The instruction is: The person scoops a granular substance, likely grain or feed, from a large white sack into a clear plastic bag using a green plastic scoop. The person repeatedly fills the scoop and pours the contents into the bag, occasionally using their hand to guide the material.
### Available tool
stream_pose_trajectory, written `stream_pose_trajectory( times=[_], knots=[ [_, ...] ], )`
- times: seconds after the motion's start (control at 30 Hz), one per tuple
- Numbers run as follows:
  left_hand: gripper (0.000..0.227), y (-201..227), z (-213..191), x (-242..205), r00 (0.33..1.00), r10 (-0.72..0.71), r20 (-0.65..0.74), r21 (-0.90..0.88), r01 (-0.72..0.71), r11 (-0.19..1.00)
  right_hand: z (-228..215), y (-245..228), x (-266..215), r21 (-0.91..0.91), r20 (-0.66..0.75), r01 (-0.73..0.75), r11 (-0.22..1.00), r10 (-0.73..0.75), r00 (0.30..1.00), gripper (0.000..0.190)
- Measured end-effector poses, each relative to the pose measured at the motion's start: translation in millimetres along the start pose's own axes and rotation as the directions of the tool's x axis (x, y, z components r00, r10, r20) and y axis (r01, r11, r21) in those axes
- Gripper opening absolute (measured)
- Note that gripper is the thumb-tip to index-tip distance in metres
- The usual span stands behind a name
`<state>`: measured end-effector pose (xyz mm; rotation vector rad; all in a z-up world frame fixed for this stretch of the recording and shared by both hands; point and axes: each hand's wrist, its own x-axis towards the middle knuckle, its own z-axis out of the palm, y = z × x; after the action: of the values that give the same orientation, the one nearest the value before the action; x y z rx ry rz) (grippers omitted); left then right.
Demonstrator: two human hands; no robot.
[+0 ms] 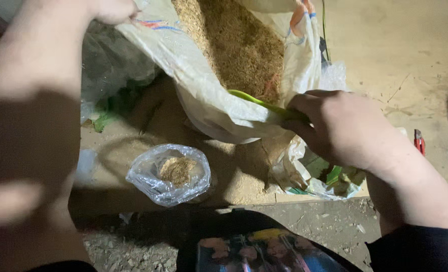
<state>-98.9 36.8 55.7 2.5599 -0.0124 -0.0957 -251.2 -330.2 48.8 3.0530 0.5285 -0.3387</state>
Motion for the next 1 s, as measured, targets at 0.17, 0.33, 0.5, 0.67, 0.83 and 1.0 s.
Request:
stream_pose_trajectory(
  times=[0.17,0.33,0.5,0.67,0.83,1.0],
  knots=[
    [0.083,2,10,28,0.995,-0.045,0.09,0.214,0.024,0.976,-1,-18,13,-0.045,0.163,-0.099,0.994,0.105,0.981,0.024],
    [0.107,-19,48,29,0.999,-0.025,-0.036,0.415,0.037,0.909,-1,-9,15,0.018,0.09,-0.064,0.998,0.062,0.994,0.028],
    [0.108,14,27,-15,0.967,0.177,-0.181,0.298,-0.117,0.947,-10,17,3,-0.044,-0.485,0.06,0.997,-0.074,0.871,0.036],
    [0.123,63,43,-53,0.929,0.297,0.222,0.466,-0.369,0.804,2,6,28,-0.032,-0.051,-0.241,0.97,0.24,0.969,0.037],
    [0.14,54,88,-60,0.921,0.063,0.386,0.485,-0.26,0.835,48,17,73,0.077,-0.262,-0.164,0.983,0.179,0.948,0.041],
    [0.142,25,107,-62,0.924,0.051,0.38,0.438,-0.228,0.87,54,25,66,0.142,-0.179,-0.212,0.967,0.236,0.955,0.04]
  ],
)
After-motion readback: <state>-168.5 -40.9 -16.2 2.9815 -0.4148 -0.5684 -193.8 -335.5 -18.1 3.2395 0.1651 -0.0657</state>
